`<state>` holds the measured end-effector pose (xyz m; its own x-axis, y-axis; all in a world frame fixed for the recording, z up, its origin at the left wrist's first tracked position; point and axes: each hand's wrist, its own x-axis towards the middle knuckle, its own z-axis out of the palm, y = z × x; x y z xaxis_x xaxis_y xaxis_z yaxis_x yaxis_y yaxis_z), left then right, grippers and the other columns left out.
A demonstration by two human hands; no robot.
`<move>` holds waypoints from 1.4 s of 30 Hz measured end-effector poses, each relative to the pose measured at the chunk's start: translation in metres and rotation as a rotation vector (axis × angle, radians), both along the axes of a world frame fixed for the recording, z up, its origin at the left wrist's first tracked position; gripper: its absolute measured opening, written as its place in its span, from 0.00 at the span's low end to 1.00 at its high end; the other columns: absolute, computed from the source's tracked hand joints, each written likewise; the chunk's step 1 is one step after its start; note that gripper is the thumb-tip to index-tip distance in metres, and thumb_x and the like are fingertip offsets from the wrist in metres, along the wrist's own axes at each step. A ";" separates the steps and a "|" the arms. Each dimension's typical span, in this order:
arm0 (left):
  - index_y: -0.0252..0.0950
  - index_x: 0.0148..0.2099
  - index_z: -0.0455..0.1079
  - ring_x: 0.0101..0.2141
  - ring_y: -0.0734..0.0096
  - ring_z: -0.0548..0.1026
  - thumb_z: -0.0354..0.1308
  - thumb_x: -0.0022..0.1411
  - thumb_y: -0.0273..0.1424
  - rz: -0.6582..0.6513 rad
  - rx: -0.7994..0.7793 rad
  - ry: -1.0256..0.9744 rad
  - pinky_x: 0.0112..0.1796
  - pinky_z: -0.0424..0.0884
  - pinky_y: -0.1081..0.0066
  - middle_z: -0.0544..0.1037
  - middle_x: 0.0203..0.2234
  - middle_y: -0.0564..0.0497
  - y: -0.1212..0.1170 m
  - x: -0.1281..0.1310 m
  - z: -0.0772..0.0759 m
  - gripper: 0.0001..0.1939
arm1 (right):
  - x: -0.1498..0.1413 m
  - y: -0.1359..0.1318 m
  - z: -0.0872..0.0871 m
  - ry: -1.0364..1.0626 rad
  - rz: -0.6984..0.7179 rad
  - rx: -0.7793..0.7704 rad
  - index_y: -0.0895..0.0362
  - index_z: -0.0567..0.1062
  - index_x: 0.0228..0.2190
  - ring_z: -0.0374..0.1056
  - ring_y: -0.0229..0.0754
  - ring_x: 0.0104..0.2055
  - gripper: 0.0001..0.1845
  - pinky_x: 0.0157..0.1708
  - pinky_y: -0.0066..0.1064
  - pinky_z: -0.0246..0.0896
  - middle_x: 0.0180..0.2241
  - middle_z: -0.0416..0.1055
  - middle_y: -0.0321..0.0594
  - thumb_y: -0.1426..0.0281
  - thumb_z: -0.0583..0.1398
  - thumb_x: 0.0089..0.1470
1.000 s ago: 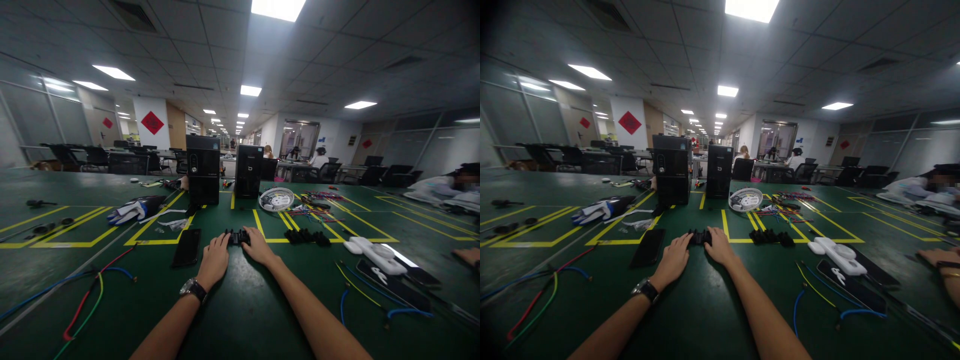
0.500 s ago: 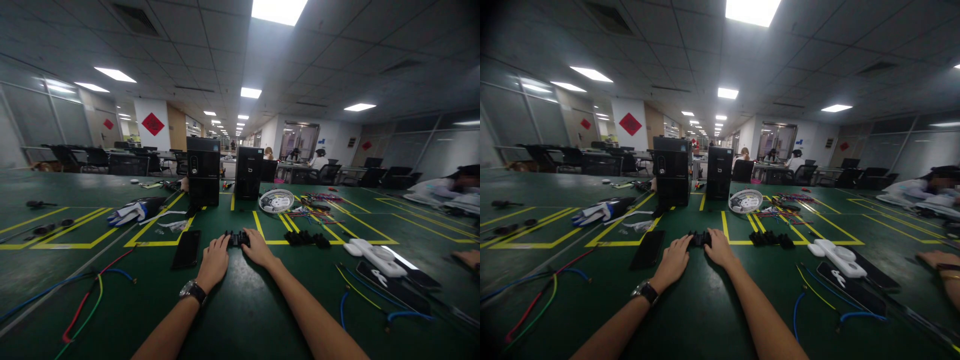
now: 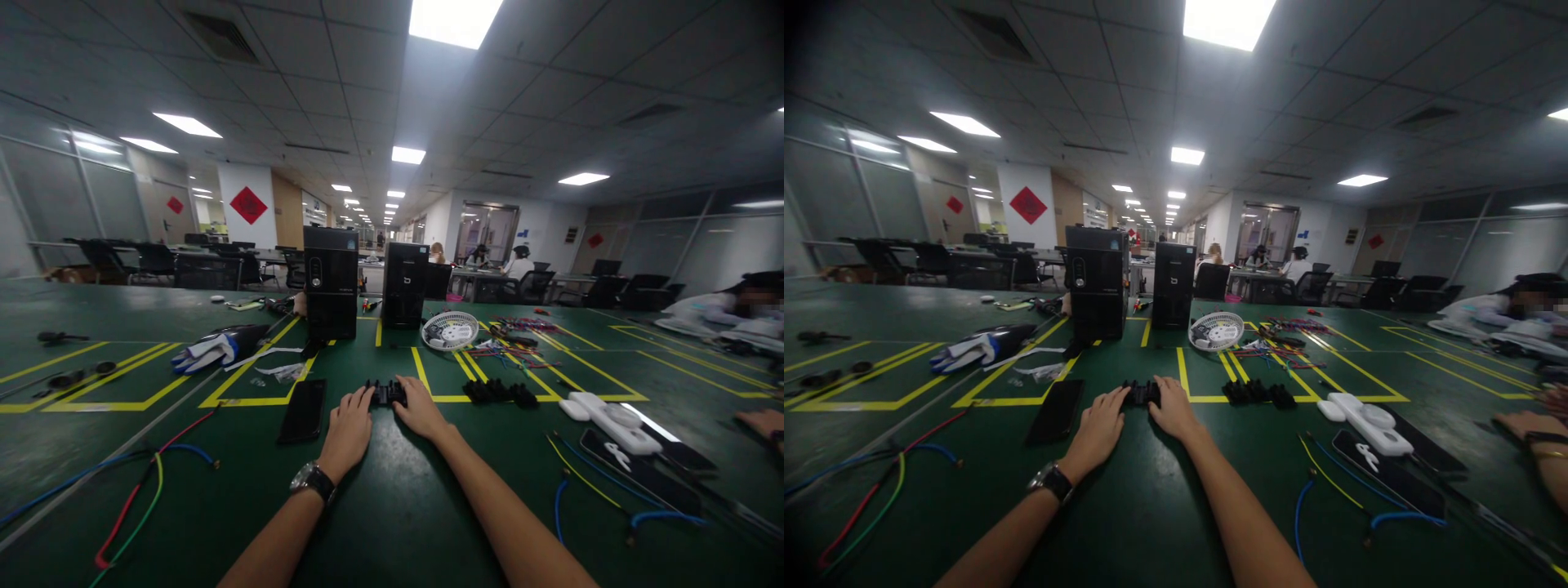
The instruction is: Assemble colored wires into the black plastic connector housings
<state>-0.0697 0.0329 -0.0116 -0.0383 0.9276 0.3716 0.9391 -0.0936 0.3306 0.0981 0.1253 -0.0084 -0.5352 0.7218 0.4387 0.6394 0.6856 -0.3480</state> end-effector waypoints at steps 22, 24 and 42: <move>0.37 0.64 0.51 0.57 0.60 0.57 0.42 0.61 0.28 0.011 -0.024 -0.001 0.52 0.56 0.59 0.59 0.60 0.44 0.000 0.001 0.001 0.28 | 0.000 -0.003 0.002 -0.011 -0.007 0.011 0.58 0.60 0.57 0.54 0.49 0.57 0.31 0.56 0.40 0.48 0.55 0.61 0.48 0.68 0.57 0.50; 0.37 0.64 0.51 0.57 0.60 0.57 0.42 0.61 0.28 0.003 -0.023 -0.011 0.52 0.56 0.59 0.59 0.60 0.43 0.000 0.000 0.001 0.28 | -0.001 -0.004 0.003 -0.015 -0.011 0.010 0.57 0.60 0.57 0.53 0.49 0.57 0.31 0.55 0.40 0.48 0.55 0.61 0.47 0.68 0.57 0.51; 0.39 0.64 0.49 0.57 0.59 0.59 0.43 0.61 0.29 -0.004 -0.018 -0.062 0.51 0.57 0.57 0.60 0.60 0.44 0.001 -0.001 0.001 0.28 | 0.022 -0.007 0.022 0.041 -0.272 0.090 0.56 0.58 0.57 0.52 0.47 0.58 0.30 0.55 0.38 0.46 0.55 0.60 0.47 0.67 0.54 0.52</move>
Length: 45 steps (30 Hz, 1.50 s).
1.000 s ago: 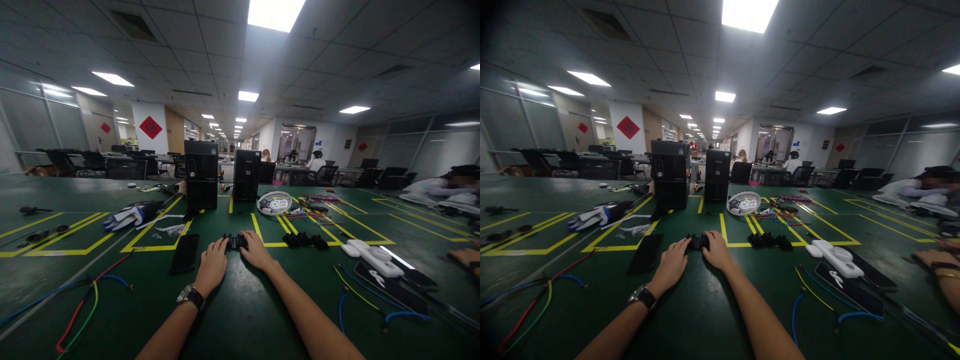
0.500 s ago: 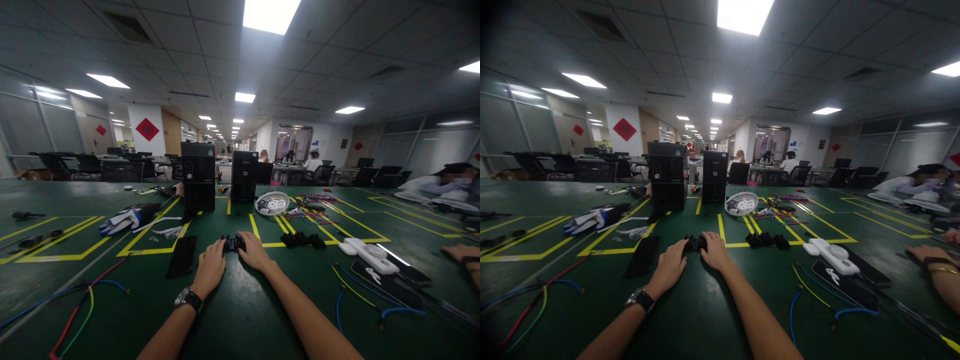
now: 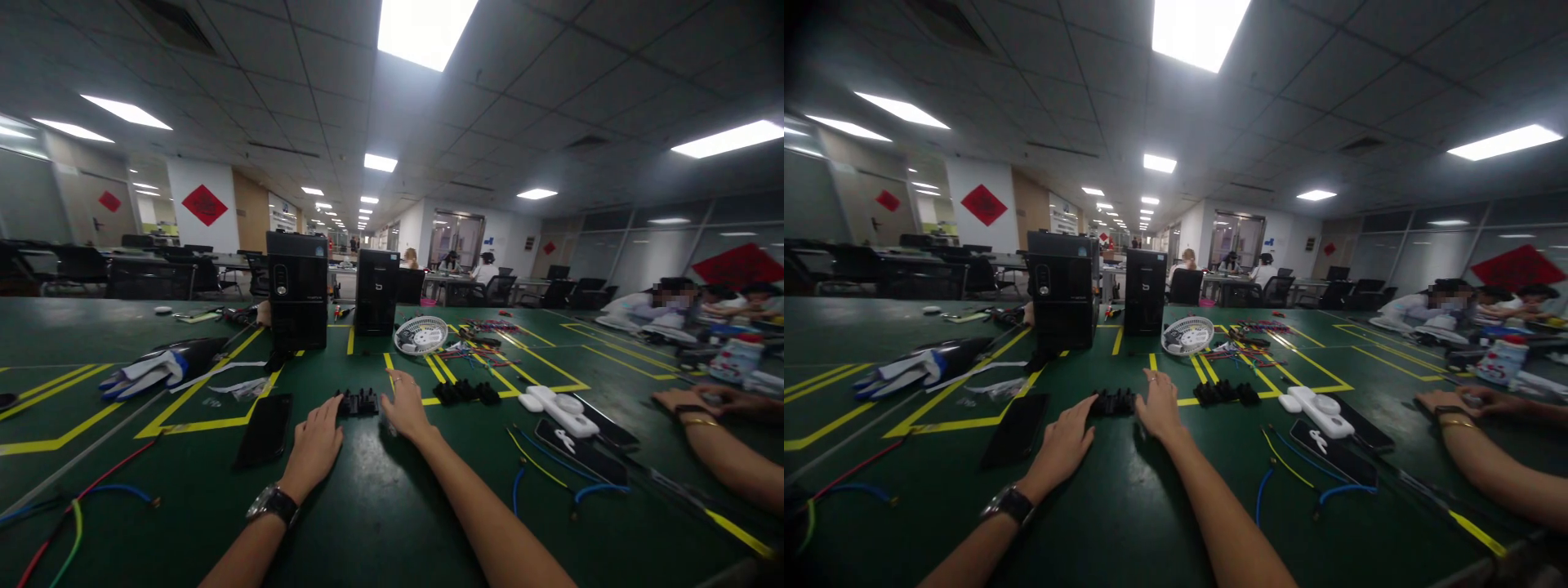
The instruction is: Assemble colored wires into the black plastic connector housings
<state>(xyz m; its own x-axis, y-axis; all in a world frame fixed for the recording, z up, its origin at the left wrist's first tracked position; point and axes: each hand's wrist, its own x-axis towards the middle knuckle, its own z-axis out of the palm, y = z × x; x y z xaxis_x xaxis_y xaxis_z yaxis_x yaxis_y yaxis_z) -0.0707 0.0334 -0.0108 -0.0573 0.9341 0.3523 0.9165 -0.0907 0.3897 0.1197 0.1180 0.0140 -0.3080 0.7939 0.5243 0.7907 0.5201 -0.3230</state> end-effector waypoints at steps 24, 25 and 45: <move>0.37 0.57 0.57 0.54 0.56 0.62 0.48 0.59 0.34 -0.283 0.200 -0.476 0.47 0.68 0.57 0.60 0.54 0.42 -0.019 0.053 0.008 0.23 | 0.065 -0.048 0.015 -0.164 -0.222 -0.237 0.55 0.69 0.48 0.63 0.45 0.47 0.22 0.45 0.34 0.59 0.46 0.61 0.47 0.75 0.58 0.48; 0.37 0.58 0.57 0.52 0.57 0.64 0.48 0.59 0.35 -0.311 0.153 -0.503 0.46 0.68 0.58 0.60 0.54 0.42 -0.022 0.059 0.008 0.24 | 0.066 -0.049 0.014 -0.145 -0.228 -0.249 0.56 0.69 0.48 0.64 0.46 0.47 0.24 0.45 0.35 0.59 0.47 0.61 0.48 0.74 0.58 0.47; 0.33 0.53 0.63 0.26 0.67 0.77 0.45 0.65 0.30 -0.103 -0.275 -1.778 0.27 0.74 0.65 0.76 0.35 0.42 -0.039 0.073 0.038 0.16 | 0.015 -0.130 0.050 0.257 0.297 -0.176 0.53 0.71 0.48 0.69 0.37 0.38 0.20 0.39 0.27 0.62 0.43 0.72 0.38 0.67 0.60 0.51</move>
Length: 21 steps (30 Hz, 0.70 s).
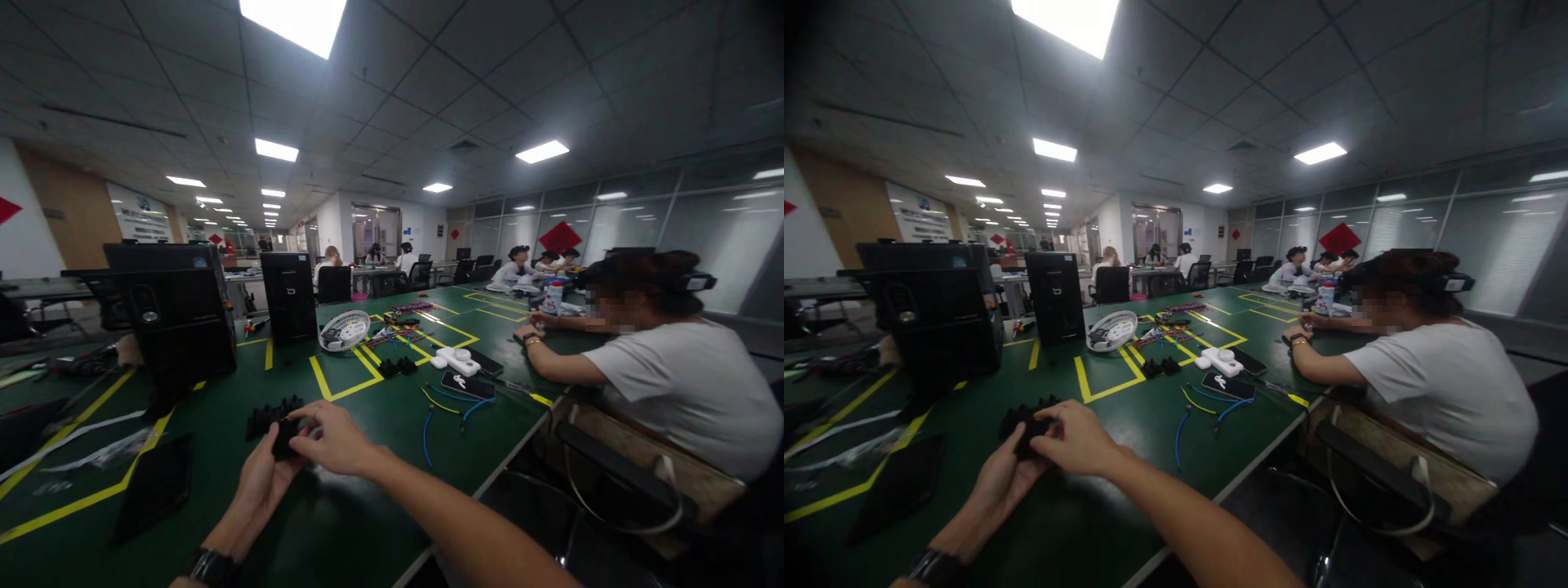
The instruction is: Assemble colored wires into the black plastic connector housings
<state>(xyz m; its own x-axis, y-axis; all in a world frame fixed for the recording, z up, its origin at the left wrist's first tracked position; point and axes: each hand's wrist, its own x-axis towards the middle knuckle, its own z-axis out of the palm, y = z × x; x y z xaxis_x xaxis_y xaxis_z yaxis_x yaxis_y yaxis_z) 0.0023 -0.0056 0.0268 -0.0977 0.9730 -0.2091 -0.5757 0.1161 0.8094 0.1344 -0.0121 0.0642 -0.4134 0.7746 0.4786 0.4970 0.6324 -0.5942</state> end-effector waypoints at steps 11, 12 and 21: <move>0.37 0.52 0.62 0.35 0.60 0.79 0.47 0.64 0.29 -0.112 0.114 -0.079 0.35 0.75 0.60 0.75 0.43 0.38 0.006 0.002 -0.016 0.13 | 0.256 -0.047 -0.013 -0.649 -0.453 -0.022 0.51 0.76 0.42 0.63 0.43 0.48 0.21 0.46 0.34 0.56 0.45 0.69 0.44 0.80 0.52 0.52; 0.36 0.51 0.62 0.36 0.59 0.79 0.47 0.64 0.29 -0.125 0.105 -0.108 0.37 0.74 0.58 0.75 0.43 0.38 0.004 0.004 -0.014 0.13 | 0.264 -0.046 -0.018 -0.693 -0.449 -0.029 0.50 0.76 0.40 0.63 0.44 0.47 0.18 0.46 0.34 0.56 0.44 0.70 0.44 0.78 0.53 0.53; 0.38 0.45 0.62 0.35 0.59 0.78 0.53 0.59 0.39 -0.197 0.111 -0.114 0.35 0.74 0.58 0.75 0.44 0.40 -0.005 0.001 -0.004 0.14 | 0.231 -0.022 0.012 -0.511 -0.393 0.006 0.52 0.74 0.39 0.69 0.45 0.36 0.13 0.36 0.34 0.57 0.34 0.74 0.46 0.66 0.51 0.58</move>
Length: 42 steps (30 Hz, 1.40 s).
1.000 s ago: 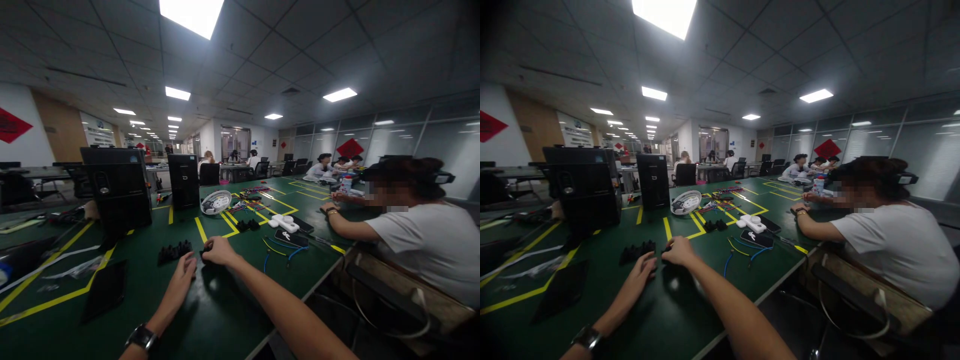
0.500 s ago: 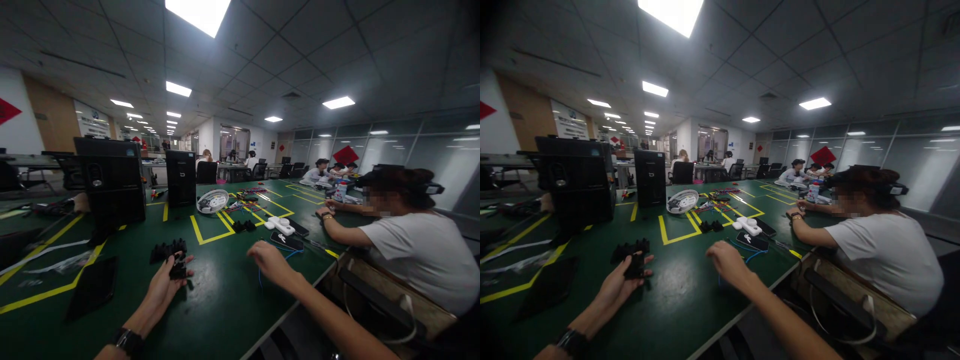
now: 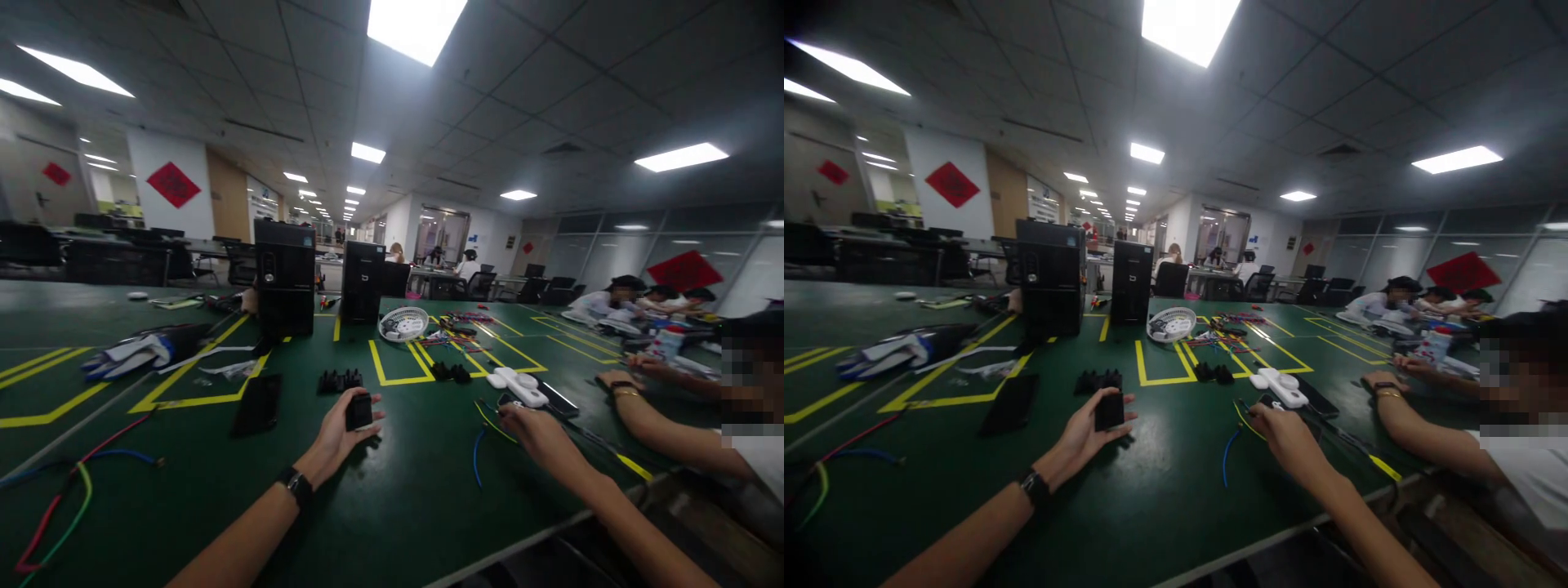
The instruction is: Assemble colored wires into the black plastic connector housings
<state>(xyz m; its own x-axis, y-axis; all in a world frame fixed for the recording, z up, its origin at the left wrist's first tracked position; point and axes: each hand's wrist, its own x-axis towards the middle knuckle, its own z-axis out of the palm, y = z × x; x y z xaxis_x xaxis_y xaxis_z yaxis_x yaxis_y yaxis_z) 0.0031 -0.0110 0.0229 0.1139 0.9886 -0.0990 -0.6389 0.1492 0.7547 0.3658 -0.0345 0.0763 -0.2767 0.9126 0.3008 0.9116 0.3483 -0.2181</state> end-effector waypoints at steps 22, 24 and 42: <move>0.33 0.48 0.67 0.32 0.68 0.76 0.54 0.57 0.34 0.326 0.067 -0.072 0.30 0.69 0.72 0.78 0.36 0.42 0.027 -0.022 -0.014 0.17 | -0.261 0.049 -0.046 0.586 0.399 -0.193 0.56 0.68 0.25 0.62 0.36 0.24 0.15 0.24 0.25 0.52 0.21 0.66 0.35 0.66 0.48 0.60; 0.34 0.48 0.66 0.33 0.67 0.76 0.54 0.57 0.36 0.324 0.089 -0.050 0.31 0.69 0.71 0.78 0.37 0.43 0.025 -0.023 -0.014 0.18 | -0.260 0.045 -0.044 0.588 0.382 -0.169 0.56 0.69 0.29 0.63 0.37 0.25 0.13 0.25 0.26 0.52 0.23 0.67 0.35 0.66 0.49 0.59; 0.33 0.51 0.65 0.41 0.60 0.75 0.51 0.59 0.37 0.221 0.226 0.065 0.41 0.68 0.64 0.75 0.44 0.41 0.014 -0.014 -0.008 0.20 | -0.258 0.045 -0.051 0.832 0.309 -0.367 0.56 0.62 0.24 0.59 0.34 0.20 0.11 0.23 0.25 0.51 0.18 0.62 0.31 0.64 0.53 0.55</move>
<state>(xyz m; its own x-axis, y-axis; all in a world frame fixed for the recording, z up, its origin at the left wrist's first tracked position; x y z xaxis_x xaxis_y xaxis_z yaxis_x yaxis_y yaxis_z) -0.0107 0.0031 0.0145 -0.1054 0.9864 0.1262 -0.5862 -0.1641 0.7934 0.1074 0.0105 0.0256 -0.3478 0.9114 0.2199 0.2950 0.3290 -0.8971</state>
